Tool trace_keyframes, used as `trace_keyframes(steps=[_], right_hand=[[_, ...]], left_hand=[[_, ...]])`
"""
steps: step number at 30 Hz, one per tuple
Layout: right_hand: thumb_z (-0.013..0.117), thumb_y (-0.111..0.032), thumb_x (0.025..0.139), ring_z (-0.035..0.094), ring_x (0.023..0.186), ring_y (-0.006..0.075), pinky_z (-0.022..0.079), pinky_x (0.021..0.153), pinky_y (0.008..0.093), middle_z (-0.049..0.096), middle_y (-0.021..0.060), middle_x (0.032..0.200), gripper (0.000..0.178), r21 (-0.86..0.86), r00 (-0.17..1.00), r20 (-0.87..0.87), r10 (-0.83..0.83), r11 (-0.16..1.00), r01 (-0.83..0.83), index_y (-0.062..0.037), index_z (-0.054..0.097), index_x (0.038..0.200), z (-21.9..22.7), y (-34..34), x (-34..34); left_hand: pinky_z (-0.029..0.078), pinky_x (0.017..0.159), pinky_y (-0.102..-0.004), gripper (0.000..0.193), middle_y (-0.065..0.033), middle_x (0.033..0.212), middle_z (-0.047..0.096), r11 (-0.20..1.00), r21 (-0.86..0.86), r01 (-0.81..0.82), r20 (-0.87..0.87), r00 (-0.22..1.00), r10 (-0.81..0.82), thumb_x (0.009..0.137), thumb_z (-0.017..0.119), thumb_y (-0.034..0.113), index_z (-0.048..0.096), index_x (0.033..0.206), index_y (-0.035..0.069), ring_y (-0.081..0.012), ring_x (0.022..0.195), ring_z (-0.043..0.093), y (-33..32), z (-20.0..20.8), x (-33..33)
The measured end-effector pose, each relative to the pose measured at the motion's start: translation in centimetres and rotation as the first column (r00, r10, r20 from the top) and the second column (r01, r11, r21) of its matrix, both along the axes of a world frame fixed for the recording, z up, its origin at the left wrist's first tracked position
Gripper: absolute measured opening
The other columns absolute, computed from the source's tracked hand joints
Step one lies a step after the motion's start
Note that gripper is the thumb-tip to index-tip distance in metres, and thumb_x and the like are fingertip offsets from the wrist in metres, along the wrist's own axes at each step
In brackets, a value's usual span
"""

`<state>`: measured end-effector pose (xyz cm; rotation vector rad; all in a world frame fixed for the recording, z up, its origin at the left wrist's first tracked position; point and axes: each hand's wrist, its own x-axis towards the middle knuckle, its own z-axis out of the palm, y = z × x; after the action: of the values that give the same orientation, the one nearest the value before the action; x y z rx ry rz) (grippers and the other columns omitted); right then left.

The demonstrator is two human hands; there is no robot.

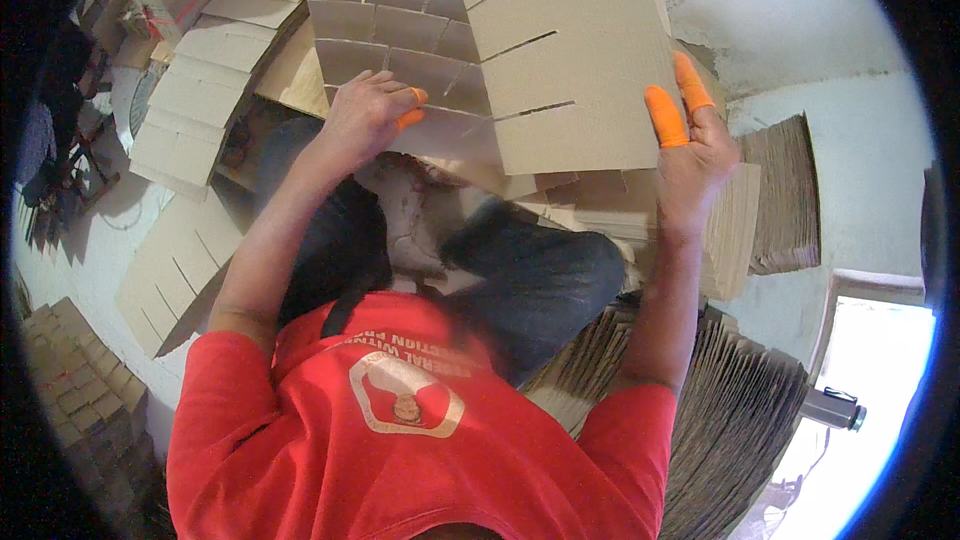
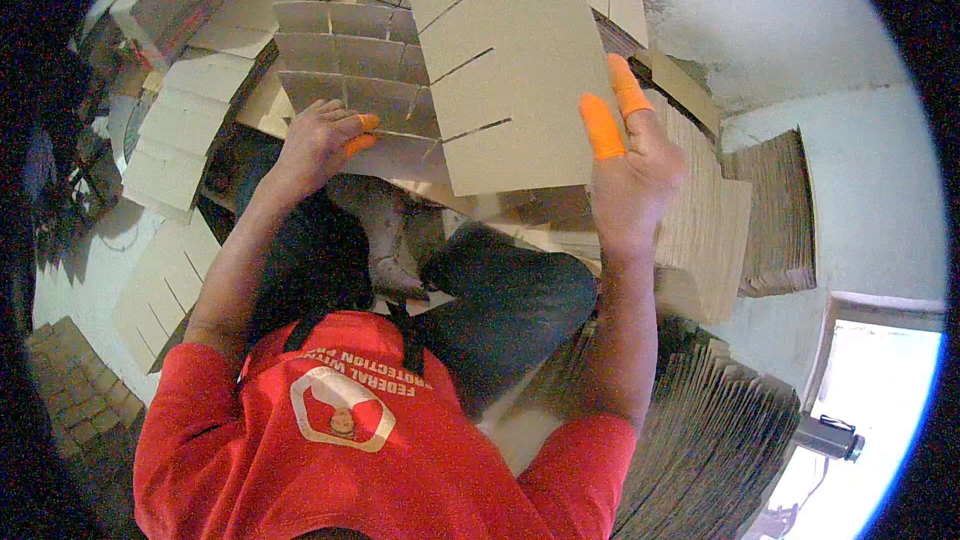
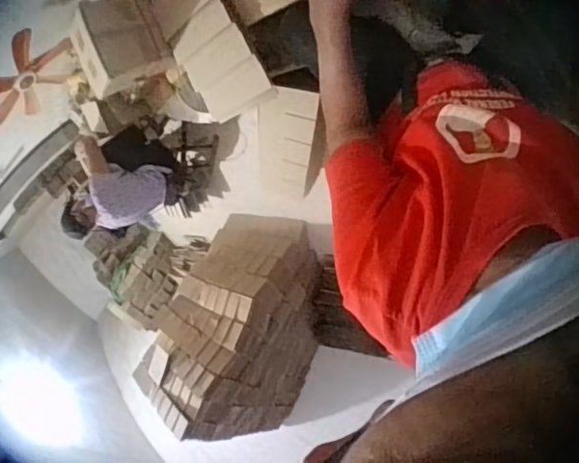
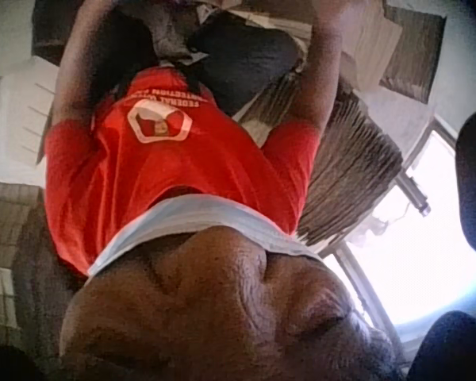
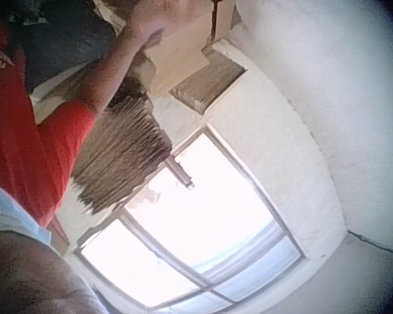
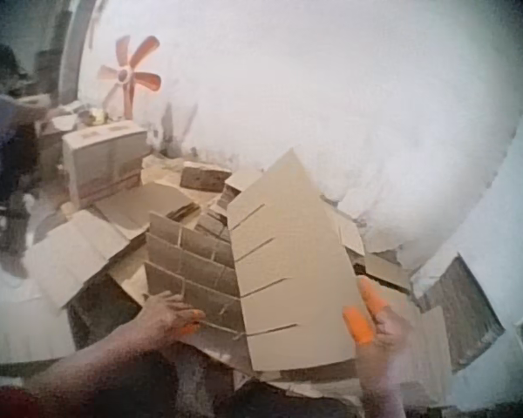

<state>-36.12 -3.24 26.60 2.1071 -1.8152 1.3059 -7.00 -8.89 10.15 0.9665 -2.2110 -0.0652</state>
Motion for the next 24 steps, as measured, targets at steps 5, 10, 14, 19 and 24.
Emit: trace_keyframes(steps=[5, 10, 14, 19, 24], right_hand=[[0.072, -0.011, 0.084, 0.06, 0.07, 0.01, 0.05, 0.067, 0.0273, 0.072, 0.0128, 0.102, 0.042, 0.032, 0.966, -0.252, -0.057, 0.997, 0.068, -0.0068, 0.063, 0.125, -0.3, -0.3, 1.1], [0.073, -0.011, 0.084, 0.063, 0.072, 0.0105, 0.051, 0.067, 0.0291, 0.071, 0.0136, 0.102, 0.043, -0.008, 0.978, -0.207, -0.015, 1.0, 0.013, -0.008, 0.063, 0.126, -1.0, -0.8, 0.7], [0.075, -0.011, 0.081, 0.064, 0.072, 0.0123, 0.051, 0.058, 0.0284, 0.07, 0.013, 0.108, 0.051, 0.105, 0.991, -0.12, 0.061, 0.993, -0.048, -0.0073, 0.059, 0.13, -0.7, -1.4, 1.3], [0.077, -0.012, 0.078, 0.063, 0.068, 0.0135, 0.048, 0.041, 0.0256, 0.067, 0.0121, 0.113, 0.063, 0.429, 0.992, 0.089, 0.093, 0.895, -0.122, -0.0096, 0.053, 0.136, 2.0, -1.0, 3.3], [0.073, -0.006, 0.08, 0.056, 0.065, 0.0041, 0.044, 0.039, 0.0192, 0.067, 0.0056, 0.115, 0.064, 0.395, 0.992, 0.027, 0.12, 0.911, -0.121, -0.0143, 0.051, 0.14, 1.8, -1.6, 3.0]], left_hand=[[0.046, 0.068, -0.0359, 0.019, -0.0055, 0.077, 0.065, 1.0, 0.017, 0.008, 0.007, 1.0, -0.008, 0.073, 0.073, 0.016, 0.068, 0.09, 0.009, -0.0232, 0.079, 0.062, 0.0, 0.2, -0.3], [0.047, 0.068, -0.0374, 0.017, -0.0064, 0.073, 0.063, 1.0, 0.011, 0.013, -0.084, 0.996, -0.012, 0.072, 0.073, 0.015, 0.067, 0.087, 0.008, -0.0249, 0.078, 0.062, -0.1, -0.2, -0.5], [0.048, 0.068, -0.0387, 0.016, -0.0075, 0.073, 0.063, 0.997, 0.018, 0.076, -0.116, 0.991, -0.074, 0.073, 0.072, 0.016, 0.066, 0.085, 0.008, -0.0267, 0.077, 0.062, -0.4, -0.3, -1.2], [0.048, 0.068, -0.0397, 0.009, -0.0096, 0.072, 0.062, 0.998, 0.052, 0.024, -0.02, 1.0, -0.024, 0.076, 0.066, 0.015, 0.064, 0.081, 0.008, -0.029, 0.076, 0.062, -0.5, 0.0, -2.1], [0.048, 0.067, -0.04, 0.005, -0.009, 0.07, 0.062, 0.999, 0.045, 0.021, -0.036, 0.999, -0.019, 0.075, 0.064, 0.012, 0.063, 0.078, 0.009, -0.0292, 0.075, 0.062, -1.0, -1.0, -2.3]])
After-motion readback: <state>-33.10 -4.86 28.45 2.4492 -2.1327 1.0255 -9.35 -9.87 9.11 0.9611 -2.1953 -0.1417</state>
